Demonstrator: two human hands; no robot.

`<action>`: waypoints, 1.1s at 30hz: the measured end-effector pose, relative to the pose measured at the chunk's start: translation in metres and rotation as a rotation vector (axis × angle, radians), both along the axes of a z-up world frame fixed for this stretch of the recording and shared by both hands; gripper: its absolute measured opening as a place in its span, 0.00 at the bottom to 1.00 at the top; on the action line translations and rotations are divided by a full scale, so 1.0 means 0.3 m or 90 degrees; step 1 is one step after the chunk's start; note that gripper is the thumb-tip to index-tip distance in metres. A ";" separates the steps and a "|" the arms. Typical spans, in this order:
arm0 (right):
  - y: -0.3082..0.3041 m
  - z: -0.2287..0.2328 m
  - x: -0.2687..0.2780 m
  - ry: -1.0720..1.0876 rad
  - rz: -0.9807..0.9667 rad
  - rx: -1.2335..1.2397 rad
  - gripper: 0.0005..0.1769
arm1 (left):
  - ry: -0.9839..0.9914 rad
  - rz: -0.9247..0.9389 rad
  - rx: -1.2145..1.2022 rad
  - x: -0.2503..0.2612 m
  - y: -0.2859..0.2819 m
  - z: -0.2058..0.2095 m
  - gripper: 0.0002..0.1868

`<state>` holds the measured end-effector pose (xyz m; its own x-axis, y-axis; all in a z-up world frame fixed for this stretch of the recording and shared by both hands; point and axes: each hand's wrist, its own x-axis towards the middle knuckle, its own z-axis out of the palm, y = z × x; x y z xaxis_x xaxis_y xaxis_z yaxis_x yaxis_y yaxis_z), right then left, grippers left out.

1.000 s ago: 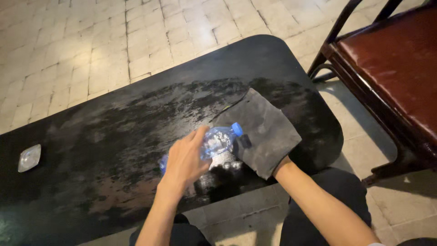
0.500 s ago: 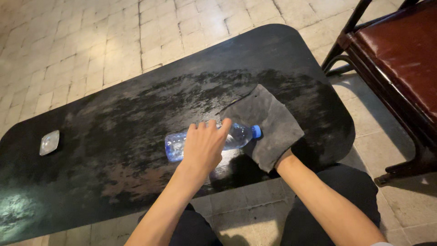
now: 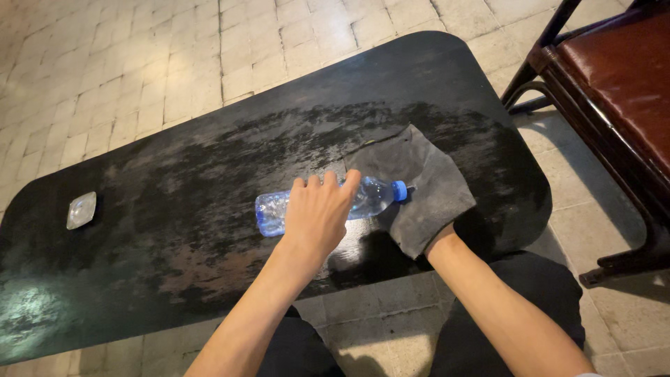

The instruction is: The person wipes down the surface of a black table, a wooden chair armrest, and a leather chair seat using a cloth and water from a bottle.

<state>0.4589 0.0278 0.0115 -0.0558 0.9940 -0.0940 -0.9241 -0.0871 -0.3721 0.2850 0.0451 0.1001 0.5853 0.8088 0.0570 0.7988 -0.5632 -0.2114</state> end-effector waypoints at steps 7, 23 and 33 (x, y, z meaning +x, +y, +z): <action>0.016 -0.006 0.014 -0.033 0.000 0.012 0.28 | -0.065 -0.005 -0.003 -0.025 0.010 -0.005 0.27; 0.182 -0.142 0.212 -0.111 -0.196 -0.072 0.39 | -0.888 0.113 -0.256 -0.233 0.019 -0.200 0.36; 0.571 -0.369 0.462 -0.934 -0.363 -0.017 0.45 | -1.191 0.098 -0.250 -0.480 0.042 -0.374 0.40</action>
<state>0.5975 0.1990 -0.0991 0.4630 0.8487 0.2555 0.3152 0.1118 -0.9424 0.1409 0.0576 -0.0122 -0.0638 0.9623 0.2644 -0.1371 -0.2709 0.9528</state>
